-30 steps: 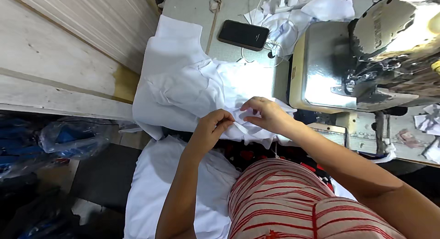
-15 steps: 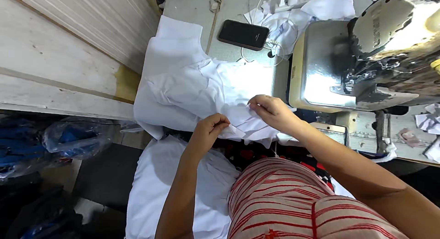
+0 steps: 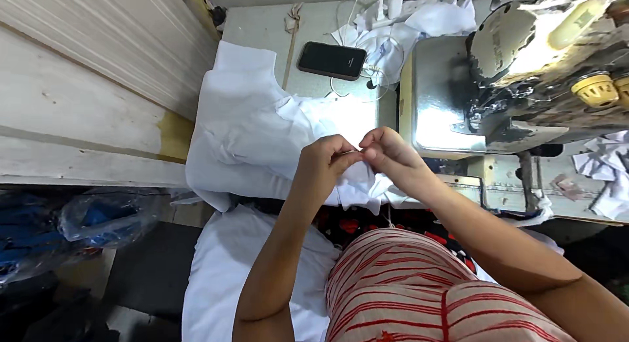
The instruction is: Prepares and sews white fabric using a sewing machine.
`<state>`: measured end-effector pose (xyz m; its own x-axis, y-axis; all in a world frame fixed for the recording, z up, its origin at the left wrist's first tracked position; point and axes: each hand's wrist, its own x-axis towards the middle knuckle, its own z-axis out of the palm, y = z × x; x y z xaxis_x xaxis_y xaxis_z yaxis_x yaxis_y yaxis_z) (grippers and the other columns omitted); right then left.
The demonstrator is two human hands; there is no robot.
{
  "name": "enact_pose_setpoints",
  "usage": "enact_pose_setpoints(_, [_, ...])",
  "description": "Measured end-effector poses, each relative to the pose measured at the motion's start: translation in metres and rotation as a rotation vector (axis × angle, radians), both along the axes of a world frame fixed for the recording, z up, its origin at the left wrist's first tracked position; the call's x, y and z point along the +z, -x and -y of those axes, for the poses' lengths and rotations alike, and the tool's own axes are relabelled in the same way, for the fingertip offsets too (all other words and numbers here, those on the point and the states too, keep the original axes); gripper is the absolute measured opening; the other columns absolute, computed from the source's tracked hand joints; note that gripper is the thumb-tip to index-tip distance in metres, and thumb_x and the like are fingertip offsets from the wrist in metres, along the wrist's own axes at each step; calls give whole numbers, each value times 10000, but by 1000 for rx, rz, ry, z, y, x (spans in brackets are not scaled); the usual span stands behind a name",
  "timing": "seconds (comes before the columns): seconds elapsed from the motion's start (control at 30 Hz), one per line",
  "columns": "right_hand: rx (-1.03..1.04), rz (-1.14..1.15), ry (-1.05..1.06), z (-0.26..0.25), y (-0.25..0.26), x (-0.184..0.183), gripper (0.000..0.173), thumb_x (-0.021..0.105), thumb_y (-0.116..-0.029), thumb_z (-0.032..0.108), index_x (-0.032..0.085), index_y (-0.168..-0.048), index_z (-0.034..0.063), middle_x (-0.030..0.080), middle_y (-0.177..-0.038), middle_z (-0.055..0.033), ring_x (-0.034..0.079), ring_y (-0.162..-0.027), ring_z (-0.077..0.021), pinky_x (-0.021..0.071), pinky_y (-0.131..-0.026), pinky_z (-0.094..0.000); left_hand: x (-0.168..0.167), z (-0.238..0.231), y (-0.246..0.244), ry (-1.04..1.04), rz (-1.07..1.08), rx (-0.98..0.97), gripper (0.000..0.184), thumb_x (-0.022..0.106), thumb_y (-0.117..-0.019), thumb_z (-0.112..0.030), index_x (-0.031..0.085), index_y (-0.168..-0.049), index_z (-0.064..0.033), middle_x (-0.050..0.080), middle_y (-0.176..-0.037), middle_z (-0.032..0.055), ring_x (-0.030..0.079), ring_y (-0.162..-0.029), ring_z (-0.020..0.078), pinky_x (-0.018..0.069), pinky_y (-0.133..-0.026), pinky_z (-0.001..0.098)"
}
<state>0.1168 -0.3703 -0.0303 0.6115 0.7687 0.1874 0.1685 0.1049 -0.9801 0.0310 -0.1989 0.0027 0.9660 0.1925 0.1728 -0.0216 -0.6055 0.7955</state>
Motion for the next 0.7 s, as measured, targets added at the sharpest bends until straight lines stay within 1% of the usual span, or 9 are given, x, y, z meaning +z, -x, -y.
enact_pose_setpoints(0.07, [41, -31, -49, 0, 6, -9, 264, 649, -956, 104, 484, -1160, 75, 637, -911, 45, 614, -678, 11, 552, -616, -173, -1, -3, 4, 13, 12, 18, 85, 750, -913, -111, 704, -893, -42, 648, -758, 6, 583, -649, 12, 485, -603, 156])
enact_pose_setpoints(0.13, [53, -16, -55, -1, 9, -14, 328, 706, -913, 74, 483, -1152, 54, 641, -968, 7, 603, -627, 8, 556, -578, -170, -1, -6, 7, 3, 66, 15, 68, 730, -928, -103, 722, -927, -36, 677, -808, 12, 607, -696, -1, 500, -648, 137])
enact_pose_setpoints(0.23, [47, 94, -33, -3, 7, -11, 279, 681, -925, 97, 509, -1133, 24, 629, -950, -7, 514, -553, 43, 483, -515, -123, 4, -8, 10, -79, 134, -24, 94, 684, -963, -110, 735, -969, -31, 697, -871, 24, 626, -768, 4, 507, -721, 128])
enact_pose_setpoints(0.33, [3, 232, -21, -4, 8, -1, 256, 651, -924, 136, 523, -1109, 13, 605, -836, -3, 442, -510, 49, 401, -471, -106, 12, -2, 13, -186, 210, -46, 128, 692, -951, -144, 734, -917, -29, 692, -858, 39, 638, -799, 39, 506, -753, 144])
enact_pose_setpoints(0.4, [-54, 346, 23, -3, 11, 3, 219, 600, -901, 109, 556, -1089, 8, 590, -758, -3, 487, -547, 20, 430, -504, -134, 23, 1, 15, -227, 287, -77, 163, 672, -968, -165, 734, -915, -24, 683, -847, 43, 632, -801, 47, 502, -756, 146])
enact_pose_setpoints(0.47, [-92, 435, 95, 2, 11, 6, 207, 559, -900, 70, 608, -1090, 3, 639, -812, -35, 593, -653, -35, 519, -589, -197, 41, -1, 20, -236, 358, -80, 194, 647, -1000, -178, 738, -950, -14, 709, -886, 52, 653, -848, 41, 518, -799, 156])
enact_pose_setpoints(0.53, [-129, 467, 147, 9, 10, 4, 228, 516, -895, 49, 636, -1084, 5, 651, -857, -54, 616, -718, -74, 526, -621, -248, 62, -11, 25, -252, 413, -51, 222, 628, -1022, -195, 740, -983, -7, 721, -928, 46, 659, -898, 28, 523, -835, 165])
enact_pose_setpoints(0.6, [-156, 442, 171, 18, 8, 0, 219, 514, -903, 57, 640, -1076, 9, 650, -865, -43, 619, -745, -54, 536, -656, -233, 74, -22, 27, -277, 471, -25, 227, 624, -1028, -199, 724, -985, 0, 708, -940, 33, 647, -912, 9, 516, -836, 154])
enact_pose_setpoints(0.7, [-158, 374, 150, 31, 6, -10, 202, 535, -928, 62, 633, -1088, -15, 658, -879, -51, 630, -763, -21, 552, -703, -189, 77, -32, 26, -301, 510, 12, 236, 618, -1034, -203, 706, -987, 11, 674, -912, 15, 615, -873, -29, 486, -791, 116])
